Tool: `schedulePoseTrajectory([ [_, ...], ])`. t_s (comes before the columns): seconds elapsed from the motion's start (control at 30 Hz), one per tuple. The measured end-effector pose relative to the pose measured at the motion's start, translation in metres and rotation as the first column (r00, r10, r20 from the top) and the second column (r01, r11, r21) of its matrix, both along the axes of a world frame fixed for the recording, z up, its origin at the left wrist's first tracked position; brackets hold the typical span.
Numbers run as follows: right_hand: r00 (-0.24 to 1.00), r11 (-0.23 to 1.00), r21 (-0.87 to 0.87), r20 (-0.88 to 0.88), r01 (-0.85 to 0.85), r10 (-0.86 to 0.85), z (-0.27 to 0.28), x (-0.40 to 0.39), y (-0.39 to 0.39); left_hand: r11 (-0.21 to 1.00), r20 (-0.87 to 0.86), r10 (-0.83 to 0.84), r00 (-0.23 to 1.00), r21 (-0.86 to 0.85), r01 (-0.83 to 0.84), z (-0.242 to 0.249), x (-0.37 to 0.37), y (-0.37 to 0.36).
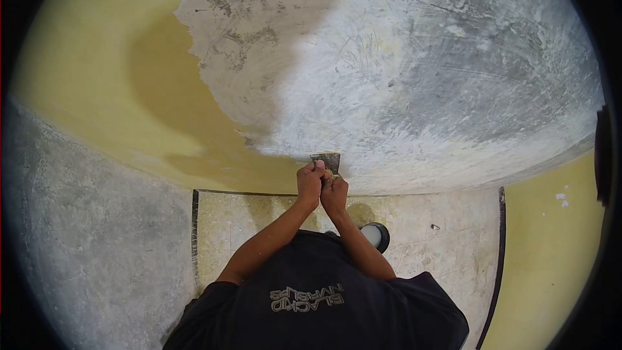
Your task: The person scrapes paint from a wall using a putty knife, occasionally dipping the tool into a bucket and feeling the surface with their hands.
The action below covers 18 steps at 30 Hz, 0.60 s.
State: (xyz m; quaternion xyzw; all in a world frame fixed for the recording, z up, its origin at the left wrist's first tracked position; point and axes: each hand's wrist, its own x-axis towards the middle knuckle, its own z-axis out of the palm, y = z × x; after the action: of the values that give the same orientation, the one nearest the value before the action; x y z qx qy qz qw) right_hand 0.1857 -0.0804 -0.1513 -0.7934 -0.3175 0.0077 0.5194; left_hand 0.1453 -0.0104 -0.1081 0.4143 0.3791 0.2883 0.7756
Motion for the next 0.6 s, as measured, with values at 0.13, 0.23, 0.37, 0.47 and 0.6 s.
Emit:
schedulePoseTrajectory([
  [0.13, 0.755, 0.975, 0.144, -0.616, -0.172, 0.224, 0.019, 0.002, -0.003, 0.992, -0.165, 0.030, 0.986, 0.124, -0.010, 0.009, -0.002, -0.003],
  [0.23, 0.614, 0.956, 0.292, -0.749, -0.032, 0.250, 0.017, -0.011, 0.003, 0.984, -0.167, 0.033, 0.985, 0.177, -0.003, 0.003, -0.003, 0.000],
  [0.37, 0.859, 0.966, 0.213, -0.457, -0.146, 0.231, -0.002, 0.009, 0.002, 0.994, -0.059, 0.045, 0.997, 0.099, -0.039, -0.001, 0.002, -0.002],
  [0.47, 0.951, 0.979, 0.129, -0.250, -0.156, 0.184, -0.030, 0.010, 0.004, 0.971, -0.044, 0.064, 0.997, 0.231, -0.052, -0.018, 0.003, -0.002],
  [0.6, 0.904, 0.971, 0.178, -0.370, -0.159, 0.215, -0.038, 0.005, 0.003, 0.967, -0.131, 0.031, 0.991, 0.257, 0.004, -0.031, -0.001, 0.001],
])
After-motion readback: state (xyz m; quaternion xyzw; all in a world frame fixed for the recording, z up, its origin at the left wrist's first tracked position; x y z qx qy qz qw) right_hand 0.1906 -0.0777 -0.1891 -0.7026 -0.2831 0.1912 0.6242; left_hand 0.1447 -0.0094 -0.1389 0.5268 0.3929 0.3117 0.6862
